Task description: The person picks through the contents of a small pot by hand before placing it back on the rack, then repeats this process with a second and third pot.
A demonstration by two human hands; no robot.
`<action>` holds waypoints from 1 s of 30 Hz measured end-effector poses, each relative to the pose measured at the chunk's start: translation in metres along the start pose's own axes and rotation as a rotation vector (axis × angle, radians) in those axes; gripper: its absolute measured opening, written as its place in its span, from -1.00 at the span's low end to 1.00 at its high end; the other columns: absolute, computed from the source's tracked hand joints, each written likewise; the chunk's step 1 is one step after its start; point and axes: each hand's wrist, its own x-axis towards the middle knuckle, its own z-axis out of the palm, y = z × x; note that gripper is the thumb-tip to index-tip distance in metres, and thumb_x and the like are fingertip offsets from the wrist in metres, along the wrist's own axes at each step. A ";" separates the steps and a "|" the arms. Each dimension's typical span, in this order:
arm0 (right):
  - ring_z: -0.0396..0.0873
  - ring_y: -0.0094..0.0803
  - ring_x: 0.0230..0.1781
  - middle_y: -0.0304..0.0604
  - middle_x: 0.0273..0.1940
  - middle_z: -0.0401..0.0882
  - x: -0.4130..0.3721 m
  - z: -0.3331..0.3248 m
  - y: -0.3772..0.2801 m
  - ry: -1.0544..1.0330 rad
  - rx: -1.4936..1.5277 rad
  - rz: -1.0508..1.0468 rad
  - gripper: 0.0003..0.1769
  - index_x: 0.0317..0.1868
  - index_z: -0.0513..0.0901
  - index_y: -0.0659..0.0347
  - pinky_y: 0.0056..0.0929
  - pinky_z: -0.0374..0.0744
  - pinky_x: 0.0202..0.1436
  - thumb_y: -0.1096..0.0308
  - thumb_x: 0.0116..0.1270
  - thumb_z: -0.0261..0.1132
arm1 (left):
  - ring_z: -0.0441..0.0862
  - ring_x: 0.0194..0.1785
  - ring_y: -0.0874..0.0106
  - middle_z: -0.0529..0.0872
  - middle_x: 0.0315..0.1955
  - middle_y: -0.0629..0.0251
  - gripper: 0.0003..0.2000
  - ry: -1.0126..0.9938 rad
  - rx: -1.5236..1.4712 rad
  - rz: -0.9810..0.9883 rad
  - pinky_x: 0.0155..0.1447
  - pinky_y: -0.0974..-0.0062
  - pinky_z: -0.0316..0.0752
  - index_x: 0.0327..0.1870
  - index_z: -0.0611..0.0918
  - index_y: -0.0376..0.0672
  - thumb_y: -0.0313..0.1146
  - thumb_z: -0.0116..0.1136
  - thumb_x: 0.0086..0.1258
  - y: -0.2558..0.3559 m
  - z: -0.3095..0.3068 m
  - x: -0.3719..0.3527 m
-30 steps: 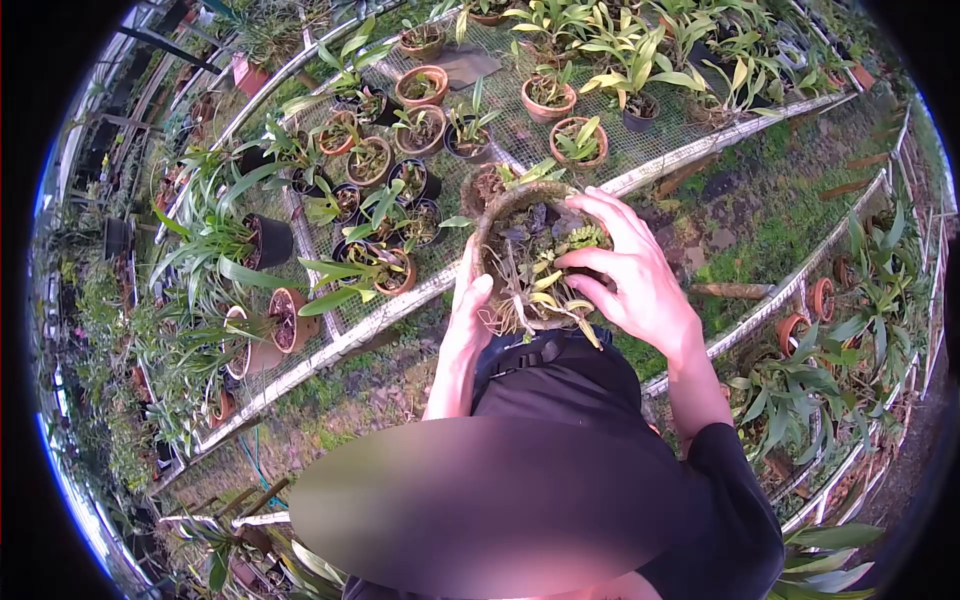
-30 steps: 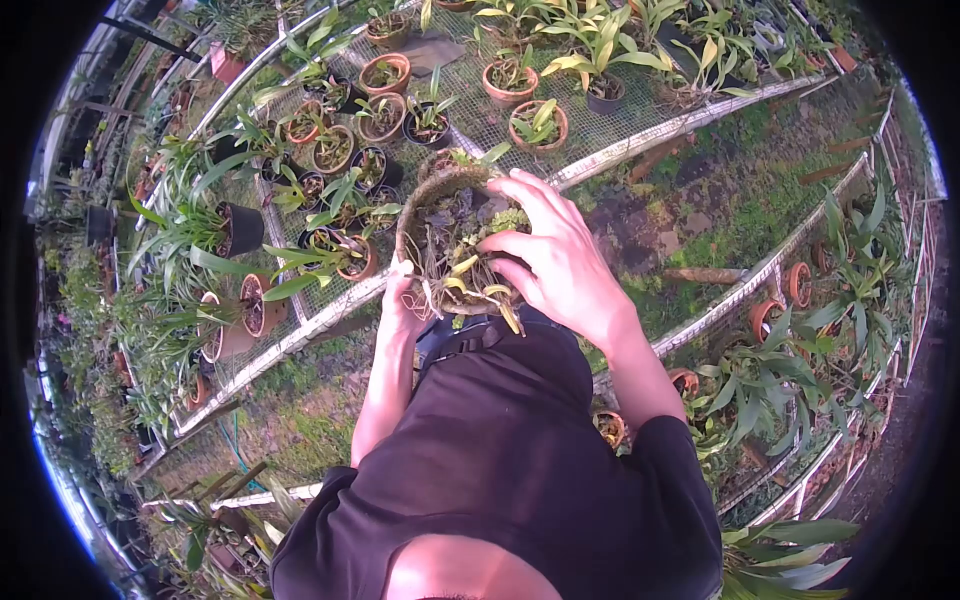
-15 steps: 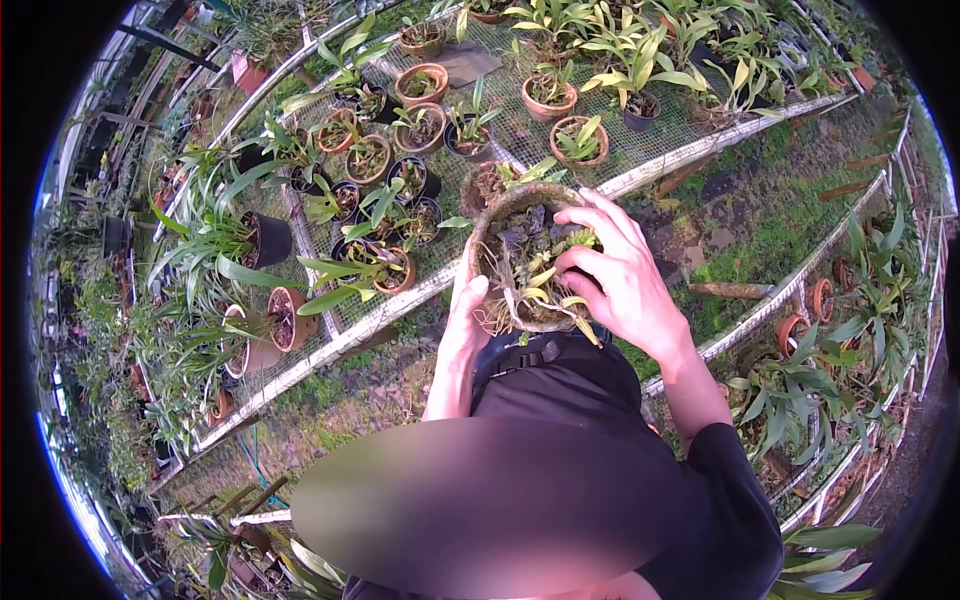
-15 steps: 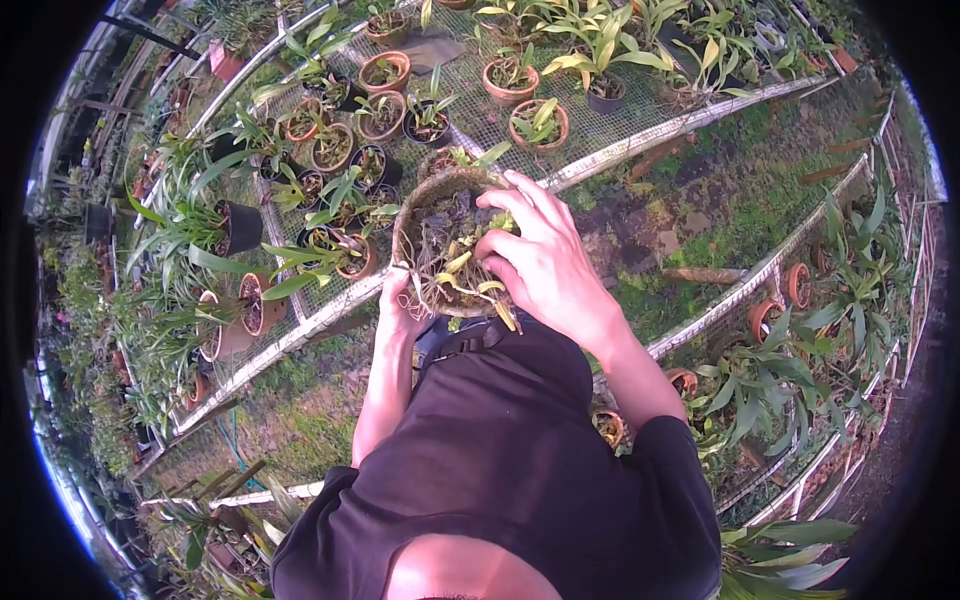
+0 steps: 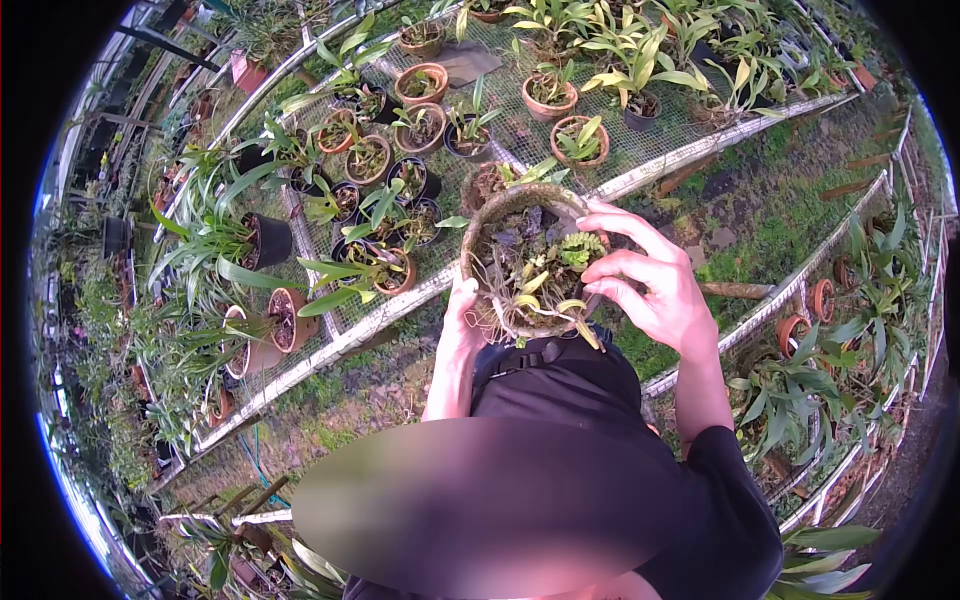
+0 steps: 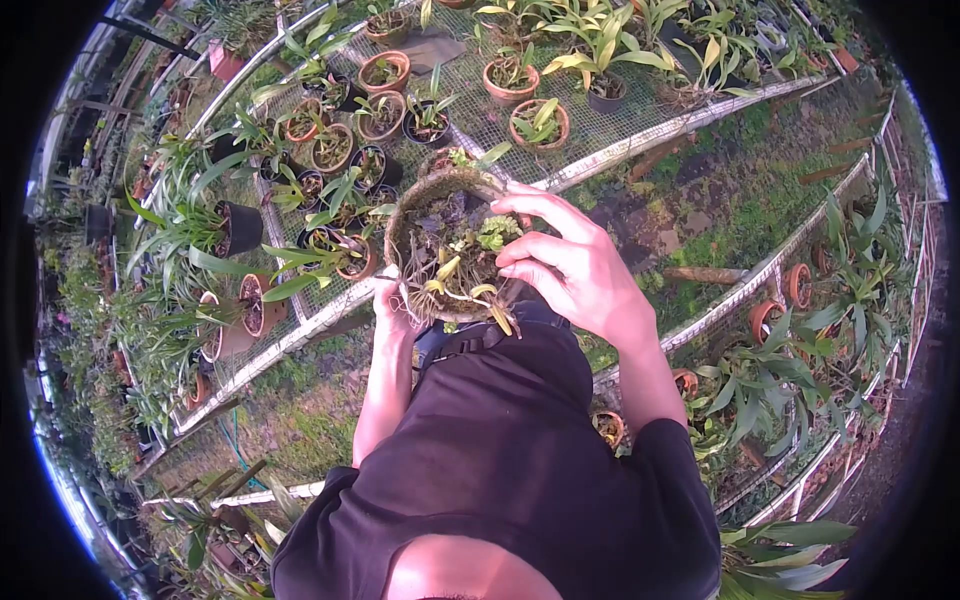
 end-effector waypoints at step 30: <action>0.42 0.09 0.41 0.04 0.32 0.51 -0.001 0.035 -0.011 0.140 -0.401 0.031 -0.76 -0.09 0.77 0.21 -0.03 0.42 0.43 0.47 0.19 0.45 | 0.74 -0.06 0.27 0.75 -0.14 0.21 -0.67 -0.044 0.021 0.140 0.18 0.18 0.63 -0.04 0.64 -0.17 -0.12 0.23 0.34 -0.004 0.014 0.000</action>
